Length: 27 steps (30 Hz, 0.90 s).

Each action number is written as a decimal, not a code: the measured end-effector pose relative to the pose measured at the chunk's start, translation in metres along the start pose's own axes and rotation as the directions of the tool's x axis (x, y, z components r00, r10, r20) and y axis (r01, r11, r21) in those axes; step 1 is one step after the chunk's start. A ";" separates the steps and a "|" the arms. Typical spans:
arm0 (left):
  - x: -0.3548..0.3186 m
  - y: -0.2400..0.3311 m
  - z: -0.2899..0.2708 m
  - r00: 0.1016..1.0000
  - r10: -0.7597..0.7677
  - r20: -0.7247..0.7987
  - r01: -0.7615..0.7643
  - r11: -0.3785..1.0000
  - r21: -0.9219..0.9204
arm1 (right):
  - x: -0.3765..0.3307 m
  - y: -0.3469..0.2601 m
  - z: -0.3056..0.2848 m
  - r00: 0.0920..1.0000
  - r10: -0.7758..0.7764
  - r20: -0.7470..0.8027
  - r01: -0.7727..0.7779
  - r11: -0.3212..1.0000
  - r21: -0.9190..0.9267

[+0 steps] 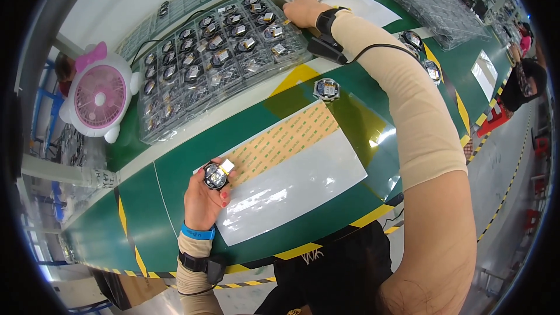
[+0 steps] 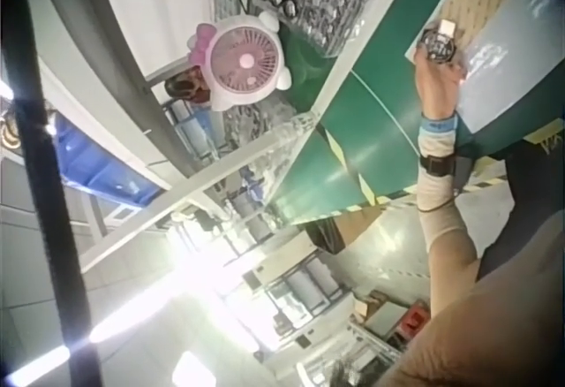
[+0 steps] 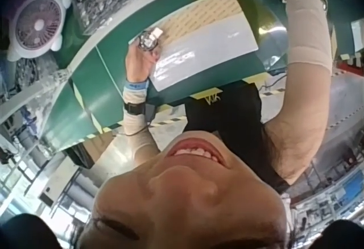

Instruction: The person peels adhesive squares from a sheet using tweezers and presses them onto the internal components of watches. They then fold down a small ribbon cable on each watch and place the finished units onto a stack.

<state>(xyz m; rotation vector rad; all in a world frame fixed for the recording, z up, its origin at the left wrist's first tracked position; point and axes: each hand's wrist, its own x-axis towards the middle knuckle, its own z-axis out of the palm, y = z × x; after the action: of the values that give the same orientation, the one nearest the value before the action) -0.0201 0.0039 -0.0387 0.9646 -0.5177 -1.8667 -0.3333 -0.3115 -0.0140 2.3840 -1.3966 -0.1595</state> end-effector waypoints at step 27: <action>0.002 0.000 -0.004 0.999 0.016 0.037 -0.016 1.000 0.006 | -0.010 0.022 -0.024 0.827 0.022 -0.562 0.034 0.995 0.089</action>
<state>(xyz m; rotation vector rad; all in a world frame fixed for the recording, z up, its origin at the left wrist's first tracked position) -0.0176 0.0022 -0.0424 0.9287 -0.5517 -1.8728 -0.3494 -0.3061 0.0151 2.2358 -1.1211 0.5832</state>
